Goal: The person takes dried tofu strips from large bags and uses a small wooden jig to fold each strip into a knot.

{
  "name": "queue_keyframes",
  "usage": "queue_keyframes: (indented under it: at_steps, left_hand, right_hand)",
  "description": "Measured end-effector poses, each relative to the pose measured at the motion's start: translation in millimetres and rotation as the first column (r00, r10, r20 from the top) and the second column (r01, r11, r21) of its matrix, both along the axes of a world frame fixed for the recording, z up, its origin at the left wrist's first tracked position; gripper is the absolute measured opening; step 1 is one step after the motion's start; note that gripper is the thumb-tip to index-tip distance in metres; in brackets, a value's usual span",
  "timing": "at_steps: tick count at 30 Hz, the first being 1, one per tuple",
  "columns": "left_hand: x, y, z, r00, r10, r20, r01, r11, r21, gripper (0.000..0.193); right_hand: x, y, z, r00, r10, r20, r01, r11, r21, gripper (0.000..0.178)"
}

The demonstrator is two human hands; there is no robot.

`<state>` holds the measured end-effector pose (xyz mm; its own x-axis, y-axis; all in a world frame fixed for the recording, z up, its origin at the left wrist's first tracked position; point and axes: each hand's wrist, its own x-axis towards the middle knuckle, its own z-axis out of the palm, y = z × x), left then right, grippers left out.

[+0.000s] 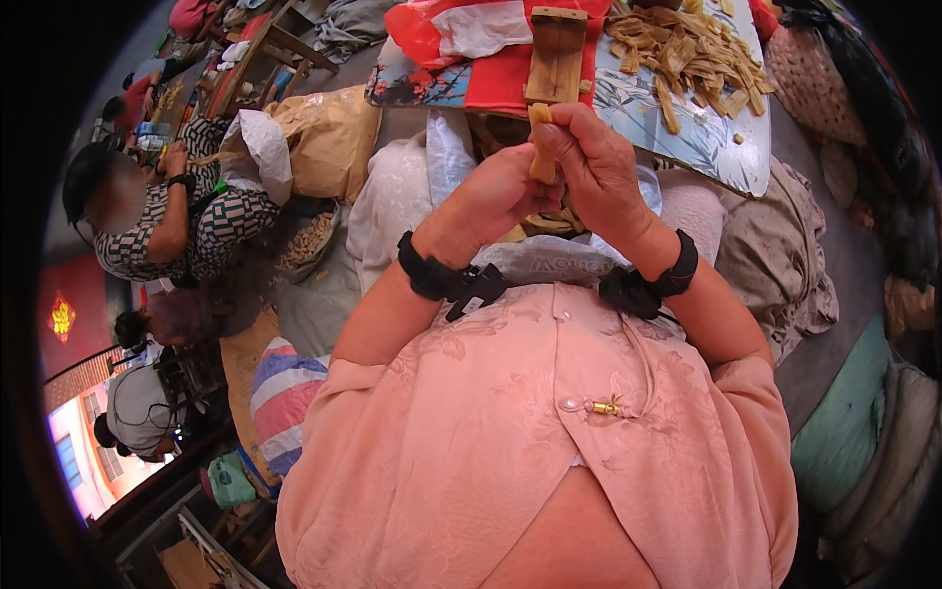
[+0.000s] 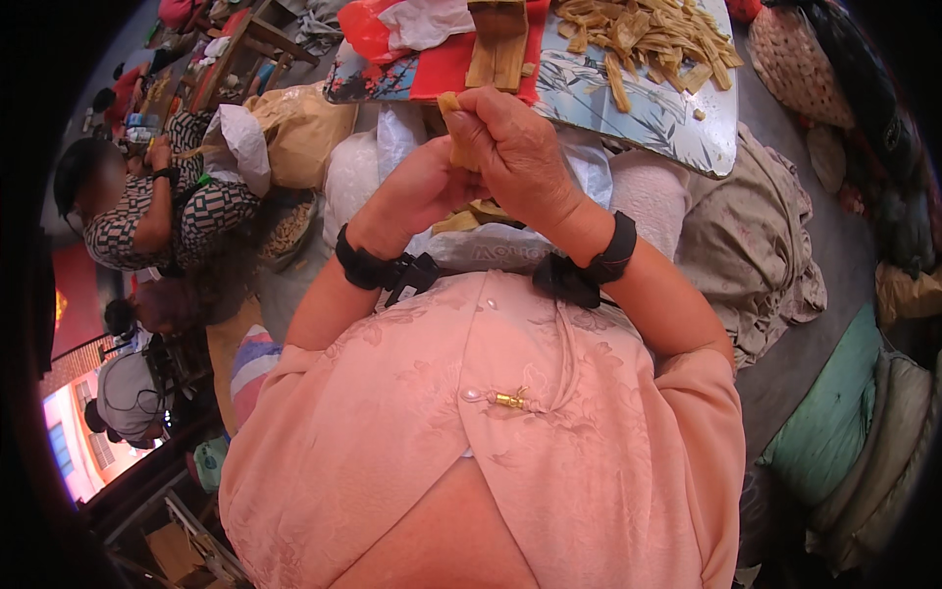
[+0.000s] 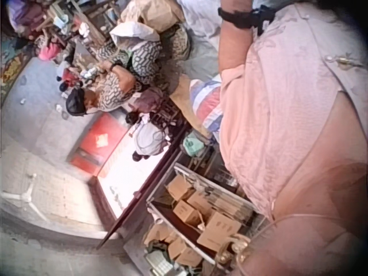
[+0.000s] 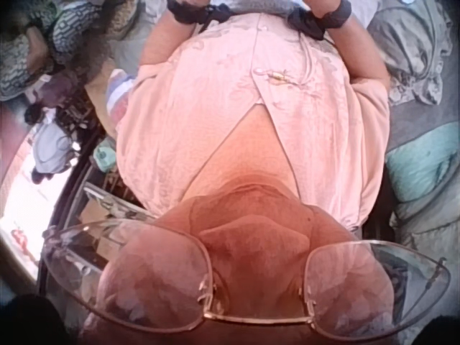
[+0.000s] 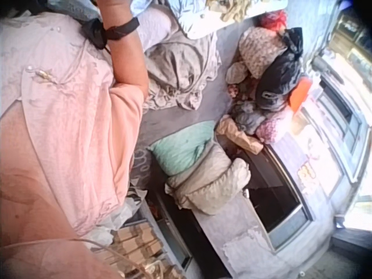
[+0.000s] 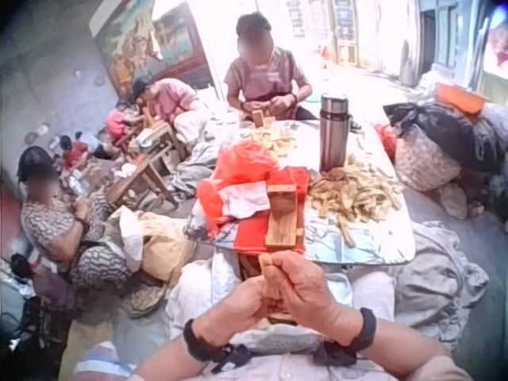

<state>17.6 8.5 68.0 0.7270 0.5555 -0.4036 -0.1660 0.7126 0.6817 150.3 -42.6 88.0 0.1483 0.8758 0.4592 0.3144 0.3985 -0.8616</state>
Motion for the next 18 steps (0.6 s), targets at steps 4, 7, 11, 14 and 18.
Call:
queue_keyframes:
  at_steps: [4,7,11,14,18]
  left_hand:
    - [-1,0,20,0.931,-0.229,-0.283,0.313,0.9,0.304,0.021]
    - [0,-6,25,0.85,0.468,-0.24,0.177,0.175,0.969,0.019]
    - [-1,-5,30,0.809,0.588,0.018,0.053,-0.104,0.993,0.03]
    - [0,1,32,0.865,0.49,0.109,0.064,-0.324,0.944,0.025]
    - [-2,5,30,0.845,0.532,0.063,0.116,-0.297,0.948,0.022]
  right_hand:
    - [5,1,-6,0.995,-0.005,0.096,0.003,1.0,0.022,0.013]
    - [6,4,-8,1.0,-0.002,0.024,0.003,0.999,-0.054,0.014]
    - [2,5,-1,0.755,0.109,-0.646,-0.311,0.927,-0.208,0.015]
    - [4,3,6,0.357,0.073,-0.931,-0.595,0.786,-0.167,0.013]
    - [-1,-3,4,0.933,0.152,-0.325,-0.223,0.956,-0.192,0.016]
